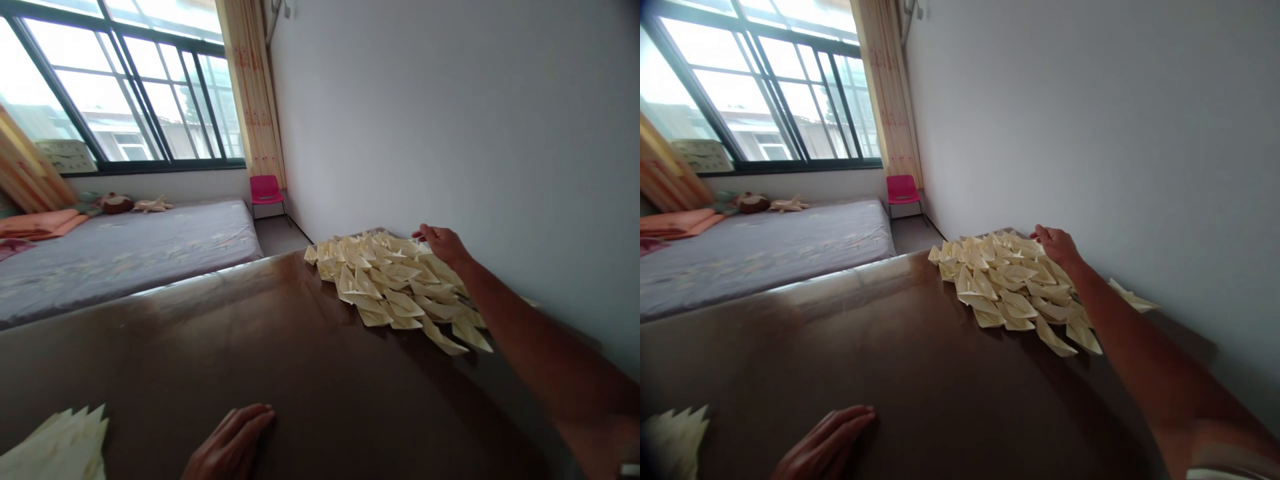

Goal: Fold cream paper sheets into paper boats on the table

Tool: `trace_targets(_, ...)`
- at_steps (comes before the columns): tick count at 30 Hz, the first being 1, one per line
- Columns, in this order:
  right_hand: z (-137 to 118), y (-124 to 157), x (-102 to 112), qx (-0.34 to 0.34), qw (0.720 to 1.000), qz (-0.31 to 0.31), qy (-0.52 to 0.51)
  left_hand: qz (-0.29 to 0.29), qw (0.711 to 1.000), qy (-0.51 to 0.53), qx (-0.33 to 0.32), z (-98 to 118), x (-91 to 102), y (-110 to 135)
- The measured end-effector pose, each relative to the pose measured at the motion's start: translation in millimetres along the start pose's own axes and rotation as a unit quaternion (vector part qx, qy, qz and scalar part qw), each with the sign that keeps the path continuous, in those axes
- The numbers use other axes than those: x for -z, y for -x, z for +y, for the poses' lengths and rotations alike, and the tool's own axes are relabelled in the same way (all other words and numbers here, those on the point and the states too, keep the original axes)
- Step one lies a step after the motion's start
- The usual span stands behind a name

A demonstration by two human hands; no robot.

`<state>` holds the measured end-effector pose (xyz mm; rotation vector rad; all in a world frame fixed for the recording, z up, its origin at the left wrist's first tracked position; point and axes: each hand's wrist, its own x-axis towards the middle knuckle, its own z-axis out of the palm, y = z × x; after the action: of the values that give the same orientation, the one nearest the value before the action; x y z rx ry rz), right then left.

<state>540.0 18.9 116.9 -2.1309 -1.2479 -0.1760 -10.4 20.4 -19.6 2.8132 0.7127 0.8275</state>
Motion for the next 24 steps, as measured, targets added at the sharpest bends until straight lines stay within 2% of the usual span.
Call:
trace_targets(2,-22.4,20.4,-6.8,0.050,0.997,-0.011,-0.054,-0.022,1.000,-0.009,0.018,9.1,4.6,-2.6)
trace_targets(5,-68.1,69.2,-30.0,0.139,0.977,-0.099,-0.125,-0.099,0.995,-0.012,0.027,29.4,19.3,-10.3)
trace_targets(7,-97.8,110.5,-50.7,0.232,0.940,-0.197,-0.152,-0.165,0.985,-0.021,0.043,43.2,32.1,-16.8)
trace_targets(9,-119.3,151.8,-72.1,0.356,0.883,-0.268,-0.149,-0.211,0.974,-0.041,0.068,55.0,45.3,-22.6)
trace_targets(11,-130.1,185.7,-91.9,0.430,0.843,-0.298,-0.129,-0.243,0.964,-0.064,0.089,63.5,59.7,-26.2)
trace_targets(13,-131.4,207.8,-108.1,0.467,0.816,-0.323,-0.110,-0.269,0.951,-0.085,0.128,67.4,77.2,-25.7)
trace_targets(16,-123.8,220.1,-122.6,0.482,0.805,-0.336,-0.083,-0.295,0.924,-0.111,0.216,62.1,112.6,-11.6)
trace_targets(17,-120.6,220.6,-125.0,0.485,0.804,-0.335,-0.080,-0.287,0.918,-0.122,0.245,57.3,126.2,-2.3)
trace_targets(19,-115.5,219.5,-127.5,0.491,0.802,-0.332,-0.079,-0.267,0.904,-0.142,0.301,45.4,152.9,22.5)
trace_targets(21,-112.8,218.3,-128.5,0.494,0.801,-0.329,-0.081,-0.276,0.884,-0.138,0.352,33.7,174.8,51.7)
trace_targets(24,-112.3,218.3,-128.8,0.493,0.802,-0.326,-0.087,-0.267,0.880,-0.066,0.387,23.1,192.2,91.0)
